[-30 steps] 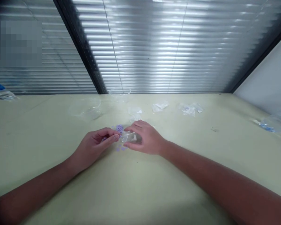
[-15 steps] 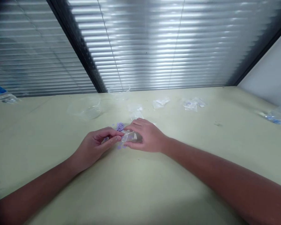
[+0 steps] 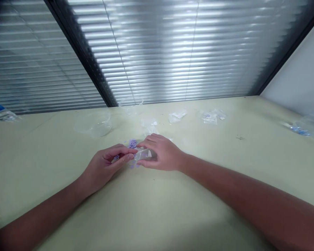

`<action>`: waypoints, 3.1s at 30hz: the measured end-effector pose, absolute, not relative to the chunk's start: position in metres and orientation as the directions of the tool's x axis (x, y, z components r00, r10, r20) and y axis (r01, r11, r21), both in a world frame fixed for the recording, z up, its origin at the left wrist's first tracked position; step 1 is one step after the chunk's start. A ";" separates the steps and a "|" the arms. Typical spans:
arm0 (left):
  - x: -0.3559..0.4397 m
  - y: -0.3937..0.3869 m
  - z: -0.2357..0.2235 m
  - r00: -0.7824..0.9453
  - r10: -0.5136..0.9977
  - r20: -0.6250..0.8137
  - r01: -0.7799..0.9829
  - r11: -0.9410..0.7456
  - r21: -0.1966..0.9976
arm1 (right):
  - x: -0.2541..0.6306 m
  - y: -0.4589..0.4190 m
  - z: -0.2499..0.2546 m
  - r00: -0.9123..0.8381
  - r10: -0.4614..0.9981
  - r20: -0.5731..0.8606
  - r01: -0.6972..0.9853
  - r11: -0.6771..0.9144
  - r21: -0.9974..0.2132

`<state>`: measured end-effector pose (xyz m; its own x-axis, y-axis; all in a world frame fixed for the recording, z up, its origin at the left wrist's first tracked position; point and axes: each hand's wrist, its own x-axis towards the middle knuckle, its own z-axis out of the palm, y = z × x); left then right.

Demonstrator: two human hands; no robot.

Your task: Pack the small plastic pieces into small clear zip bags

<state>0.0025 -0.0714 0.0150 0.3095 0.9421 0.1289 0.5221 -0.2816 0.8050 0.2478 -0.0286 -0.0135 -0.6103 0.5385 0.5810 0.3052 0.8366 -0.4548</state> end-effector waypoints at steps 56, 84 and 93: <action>-0.007 -0.055 0.016 0.539 0.769 0.344 0.598 -0.637 0.486 | 0.249 -0.026 -0.016 -0.603 0.549 0.579 0.342 0.833 -0.434; -0.009 -0.055 0.013 0.598 0.742 0.302 0.576 -0.660 0.483 | 0.249 -0.026 -0.015 -0.634 0.548 0.546 0.342 0.832 -0.437; -0.009 -0.055 0.013 0.610 0.742 0.278 0.585 -0.658 0.474 | 0.249 -0.026 -0.014 -0.638 0.549 0.540 0.349 0.831 -0.433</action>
